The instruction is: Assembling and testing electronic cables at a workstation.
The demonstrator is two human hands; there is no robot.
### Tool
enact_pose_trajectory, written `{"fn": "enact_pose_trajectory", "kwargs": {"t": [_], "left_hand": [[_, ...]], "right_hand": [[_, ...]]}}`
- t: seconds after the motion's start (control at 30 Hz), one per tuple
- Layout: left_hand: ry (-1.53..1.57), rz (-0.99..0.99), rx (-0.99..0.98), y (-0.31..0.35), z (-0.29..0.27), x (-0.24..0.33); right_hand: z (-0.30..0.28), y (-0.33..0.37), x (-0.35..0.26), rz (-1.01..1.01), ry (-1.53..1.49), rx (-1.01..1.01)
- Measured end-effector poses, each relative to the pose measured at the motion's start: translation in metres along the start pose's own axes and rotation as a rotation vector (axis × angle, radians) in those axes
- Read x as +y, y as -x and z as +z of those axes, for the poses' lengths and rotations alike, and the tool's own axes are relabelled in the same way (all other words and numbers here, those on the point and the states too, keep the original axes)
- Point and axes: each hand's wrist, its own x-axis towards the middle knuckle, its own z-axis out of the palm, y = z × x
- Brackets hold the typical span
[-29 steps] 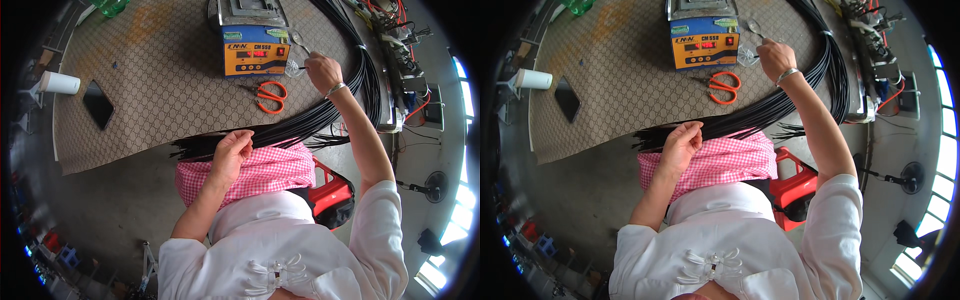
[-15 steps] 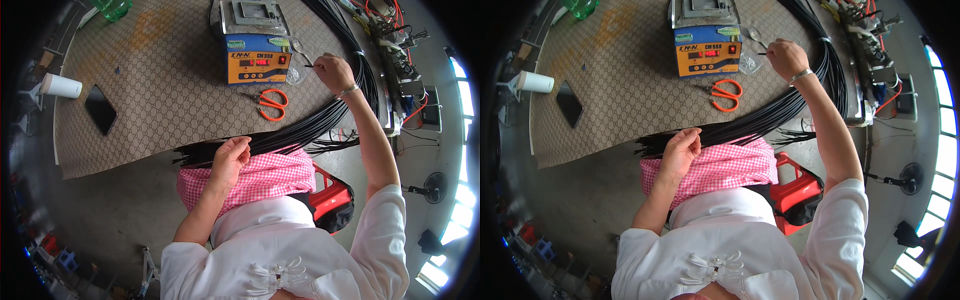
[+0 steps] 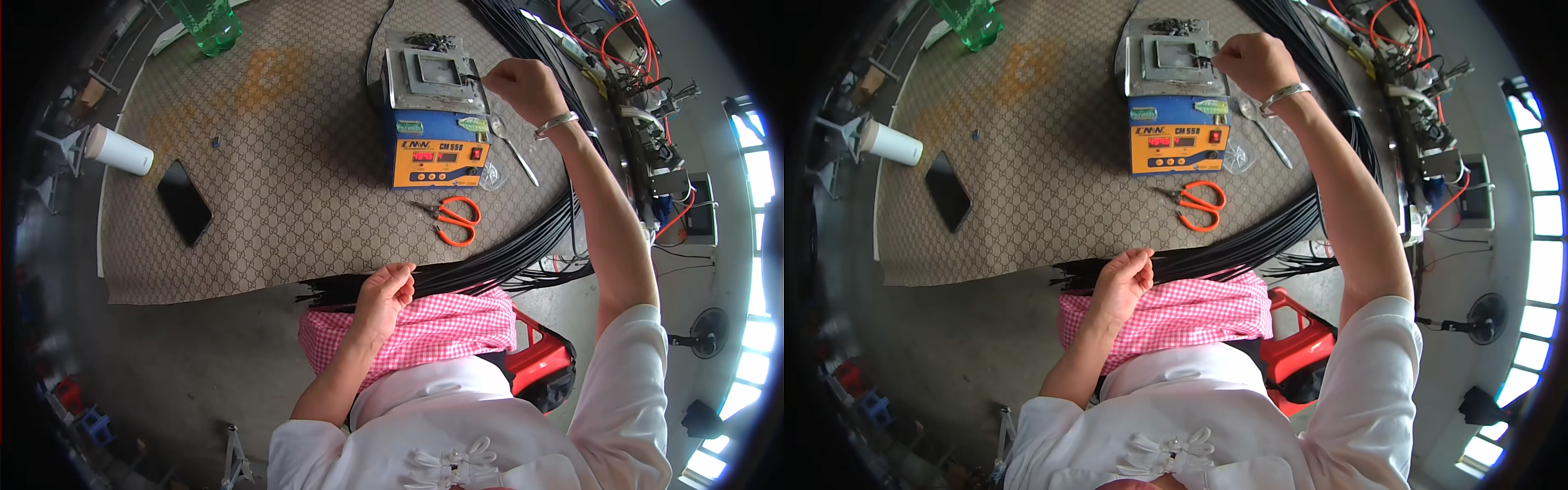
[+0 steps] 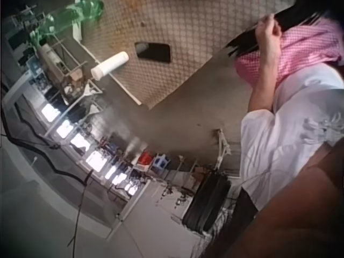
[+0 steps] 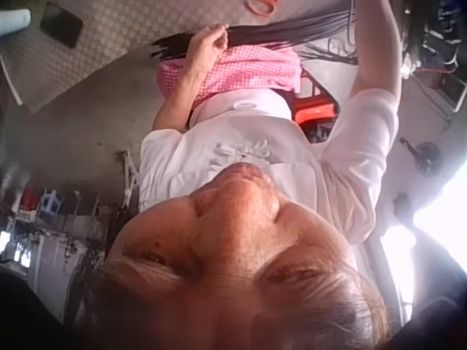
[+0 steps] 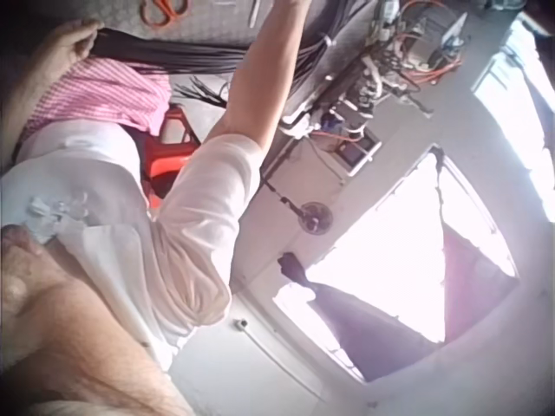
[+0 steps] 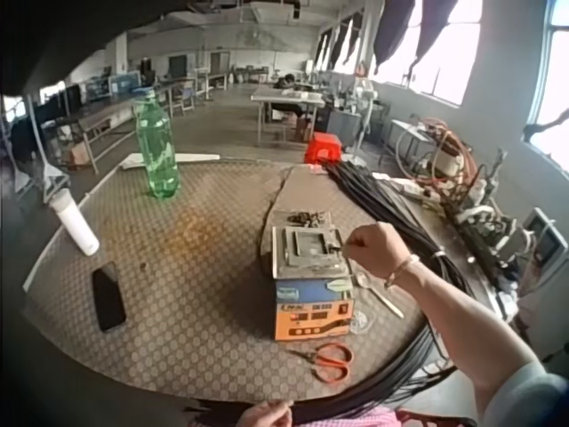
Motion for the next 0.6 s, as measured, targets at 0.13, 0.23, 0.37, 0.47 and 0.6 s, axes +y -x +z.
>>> {"fn": "enact_pose_trajectory", "kwargs": {"t": [0.13,0.23,0.37,0.47,0.6], "left_hand": [[0.027,0.002,-0.004,0.0,-0.004,0.001],[0.047,0.0,-0.009,-0.002,-0.006,0.001],[0.053,-0.01,-0.021,-0.003,-0.008,0.0],[0.049,-0.016,-0.021,-0.004,-0.009,0.001],[0.053,-0.027,-0.019,-0.005,-0.011,0.001]], "right_hand": [[0.015,-0.019,-0.004,-0.041,0.106,-0.017],[0.025,-0.024,-0.006,-0.056,0.183,-0.018],[0.032,-0.026,-0.01,-0.034,0.255,-0.053],[0.035,-0.028,-0.009,-0.038,0.299,-0.072],[0.037,-0.029,-0.014,-0.031,0.342,-0.091]]}}
